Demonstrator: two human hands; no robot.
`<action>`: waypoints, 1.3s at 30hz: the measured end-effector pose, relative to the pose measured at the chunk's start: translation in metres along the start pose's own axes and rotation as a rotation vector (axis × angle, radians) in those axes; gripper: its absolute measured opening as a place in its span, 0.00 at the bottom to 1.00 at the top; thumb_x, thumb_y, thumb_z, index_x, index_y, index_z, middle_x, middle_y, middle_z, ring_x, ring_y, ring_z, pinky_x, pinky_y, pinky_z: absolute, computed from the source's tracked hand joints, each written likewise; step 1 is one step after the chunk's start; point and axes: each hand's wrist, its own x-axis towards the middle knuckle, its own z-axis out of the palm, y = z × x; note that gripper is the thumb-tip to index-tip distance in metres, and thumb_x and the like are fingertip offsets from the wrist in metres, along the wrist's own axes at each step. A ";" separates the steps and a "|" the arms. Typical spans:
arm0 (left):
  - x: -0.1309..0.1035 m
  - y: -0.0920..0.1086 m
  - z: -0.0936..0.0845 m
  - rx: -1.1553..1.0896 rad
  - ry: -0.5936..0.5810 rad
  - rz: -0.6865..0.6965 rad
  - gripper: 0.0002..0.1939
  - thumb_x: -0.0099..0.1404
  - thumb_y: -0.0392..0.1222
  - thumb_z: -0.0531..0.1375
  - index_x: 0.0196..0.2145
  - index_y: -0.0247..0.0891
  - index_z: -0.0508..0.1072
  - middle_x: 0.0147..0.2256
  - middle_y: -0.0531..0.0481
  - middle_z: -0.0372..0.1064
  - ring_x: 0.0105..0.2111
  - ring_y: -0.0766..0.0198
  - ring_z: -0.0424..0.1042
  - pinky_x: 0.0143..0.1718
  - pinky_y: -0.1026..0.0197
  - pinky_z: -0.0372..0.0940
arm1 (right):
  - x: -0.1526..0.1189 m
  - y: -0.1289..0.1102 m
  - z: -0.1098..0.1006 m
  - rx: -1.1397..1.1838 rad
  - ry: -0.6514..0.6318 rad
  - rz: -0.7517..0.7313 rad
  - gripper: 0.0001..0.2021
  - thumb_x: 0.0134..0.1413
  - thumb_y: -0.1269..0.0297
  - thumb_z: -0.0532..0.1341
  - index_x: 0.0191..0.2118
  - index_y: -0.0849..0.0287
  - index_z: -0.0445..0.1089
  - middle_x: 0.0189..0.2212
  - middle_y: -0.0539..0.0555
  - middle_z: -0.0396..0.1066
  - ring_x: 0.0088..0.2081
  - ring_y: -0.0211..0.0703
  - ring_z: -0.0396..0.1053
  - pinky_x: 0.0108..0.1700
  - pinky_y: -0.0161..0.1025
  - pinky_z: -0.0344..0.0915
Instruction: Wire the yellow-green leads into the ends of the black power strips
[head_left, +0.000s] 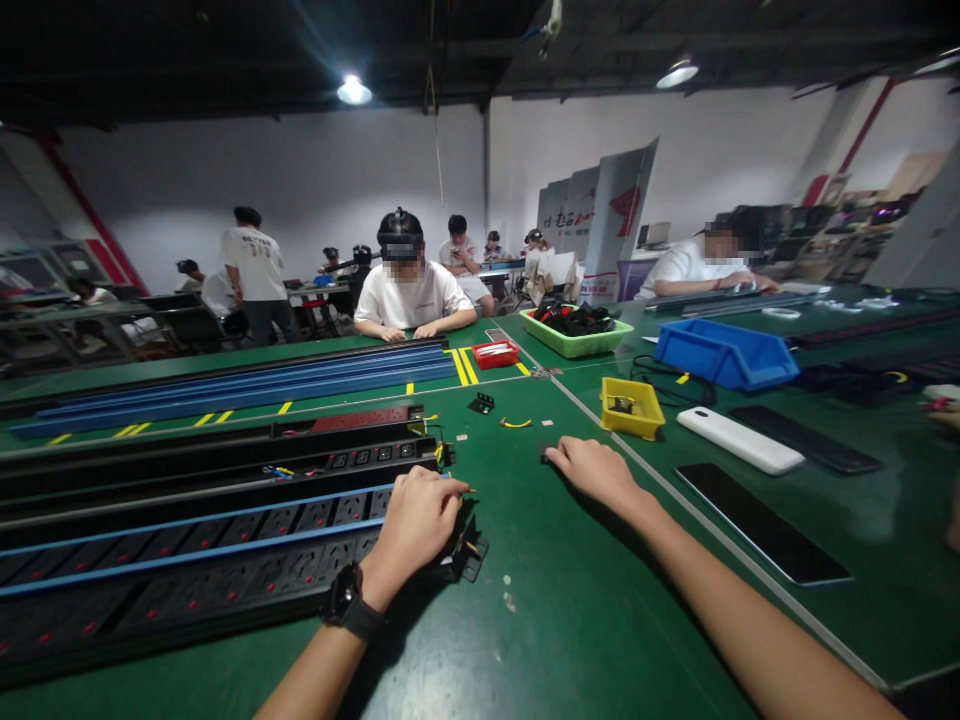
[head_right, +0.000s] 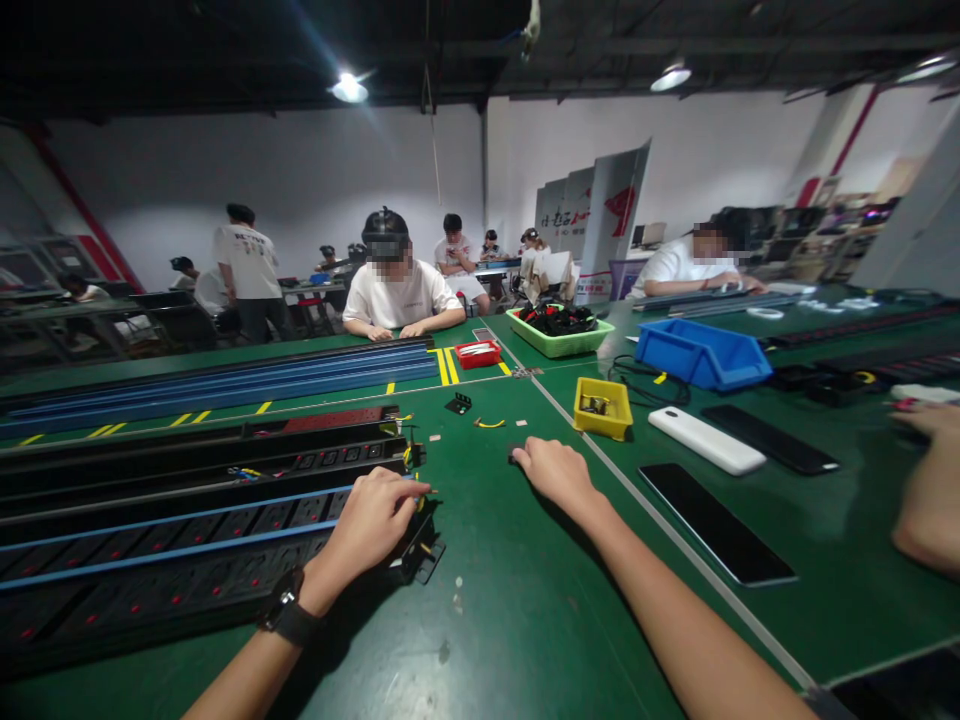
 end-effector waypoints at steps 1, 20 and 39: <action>0.000 0.000 0.000 0.003 -0.002 0.004 0.20 0.71 0.38 0.53 0.48 0.50 0.83 0.41 0.50 0.81 0.46 0.53 0.72 0.49 0.52 0.61 | 0.000 -0.002 0.004 0.042 0.008 -0.043 0.20 0.72 0.53 0.52 0.42 0.59 0.76 0.40 0.65 0.80 0.43 0.59 0.78 0.40 0.42 0.64; 0.003 0.000 0.000 -0.024 0.012 -0.010 0.18 0.70 0.38 0.54 0.45 0.50 0.84 0.39 0.51 0.81 0.45 0.52 0.73 0.46 0.52 0.62 | -0.008 -0.042 0.049 0.452 0.052 -0.589 0.13 0.61 0.73 0.60 0.48 0.57 0.78 0.43 0.57 0.74 0.48 0.50 0.71 0.54 0.45 0.65; 0.001 -0.001 0.004 -0.096 0.083 -0.062 0.14 0.66 0.35 0.56 0.44 0.42 0.79 0.35 0.49 0.79 0.42 0.55 0.74 0.44 0.56 0.62 | -0.030 -0.075 0.053 0.519 0.047 -0.663 0.14 0.64 0.64 0.67 0.54 0.58 0.73 0.43 0.56 0.74 0.48 0.51 0.69 0.50 0.45 0.66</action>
